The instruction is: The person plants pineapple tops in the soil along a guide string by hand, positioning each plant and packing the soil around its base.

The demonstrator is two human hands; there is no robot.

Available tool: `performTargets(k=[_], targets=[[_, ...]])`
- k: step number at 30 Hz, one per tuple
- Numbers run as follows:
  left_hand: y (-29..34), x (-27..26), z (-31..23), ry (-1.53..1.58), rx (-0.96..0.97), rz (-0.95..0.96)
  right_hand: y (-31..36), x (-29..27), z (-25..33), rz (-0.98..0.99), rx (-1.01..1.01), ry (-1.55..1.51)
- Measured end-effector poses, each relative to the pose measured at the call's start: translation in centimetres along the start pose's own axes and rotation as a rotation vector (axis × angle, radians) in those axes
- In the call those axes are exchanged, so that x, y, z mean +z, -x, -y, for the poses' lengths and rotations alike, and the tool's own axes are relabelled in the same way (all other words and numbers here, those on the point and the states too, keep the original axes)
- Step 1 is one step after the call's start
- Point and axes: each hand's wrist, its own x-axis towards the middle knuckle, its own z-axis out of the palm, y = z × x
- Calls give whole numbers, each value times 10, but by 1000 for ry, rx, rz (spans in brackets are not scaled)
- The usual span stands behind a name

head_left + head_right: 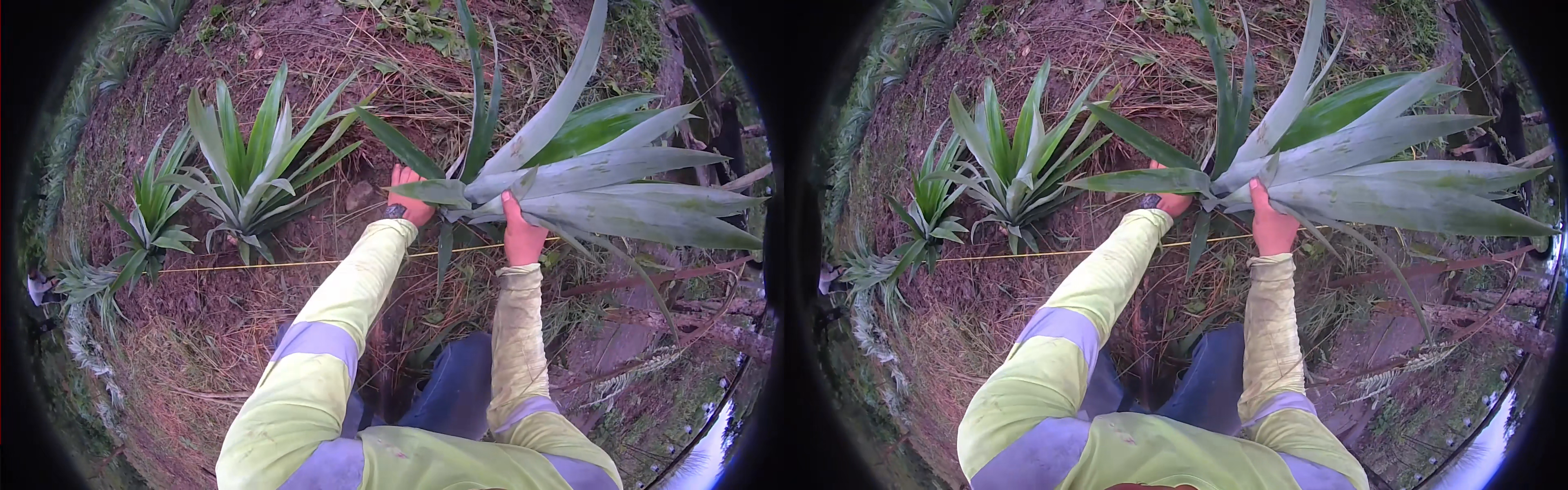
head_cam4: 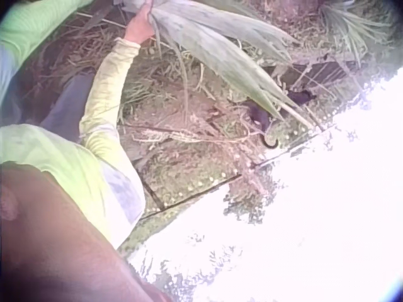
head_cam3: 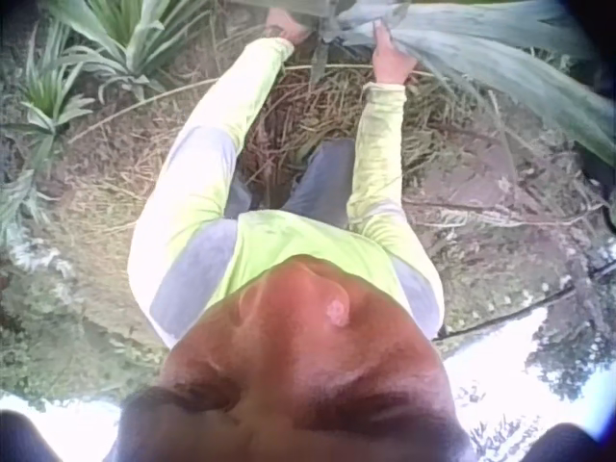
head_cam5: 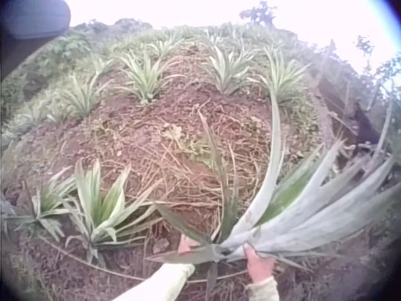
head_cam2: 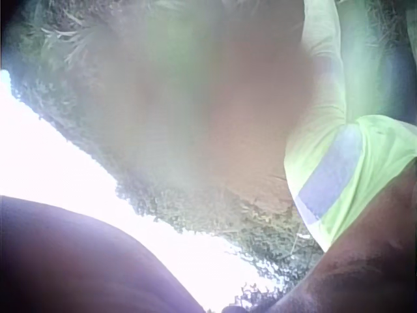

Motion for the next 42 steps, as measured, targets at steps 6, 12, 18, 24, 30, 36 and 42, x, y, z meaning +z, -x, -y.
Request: performTargets(k=[6, 12, 18, 24, 30, 36, 42], targets=[[2, -31, 33, -15, 109, 461, -1, -4, -21, 132, -200, 355], [-1, -60, 28, -134, 376, 629, 12, 3, -13, 179, -206, 329], [-9, -37, -41, -73, 198, 631, 11, 17, 10, 264, -152, 359], [-1, -23, -13, -181, 133, 706, 0, 35, 24, 141, -74, 221], [26, -44, -29, -131, 18, 606, 0, 20, 26, 199, 174, 192], [49, -24, -22, -78, -72, 323, 32, 27, 32, 86, 46, 146], [54, -13, 3, -104, -108, 400, 40, 37, 27, 163, -34, -81]])
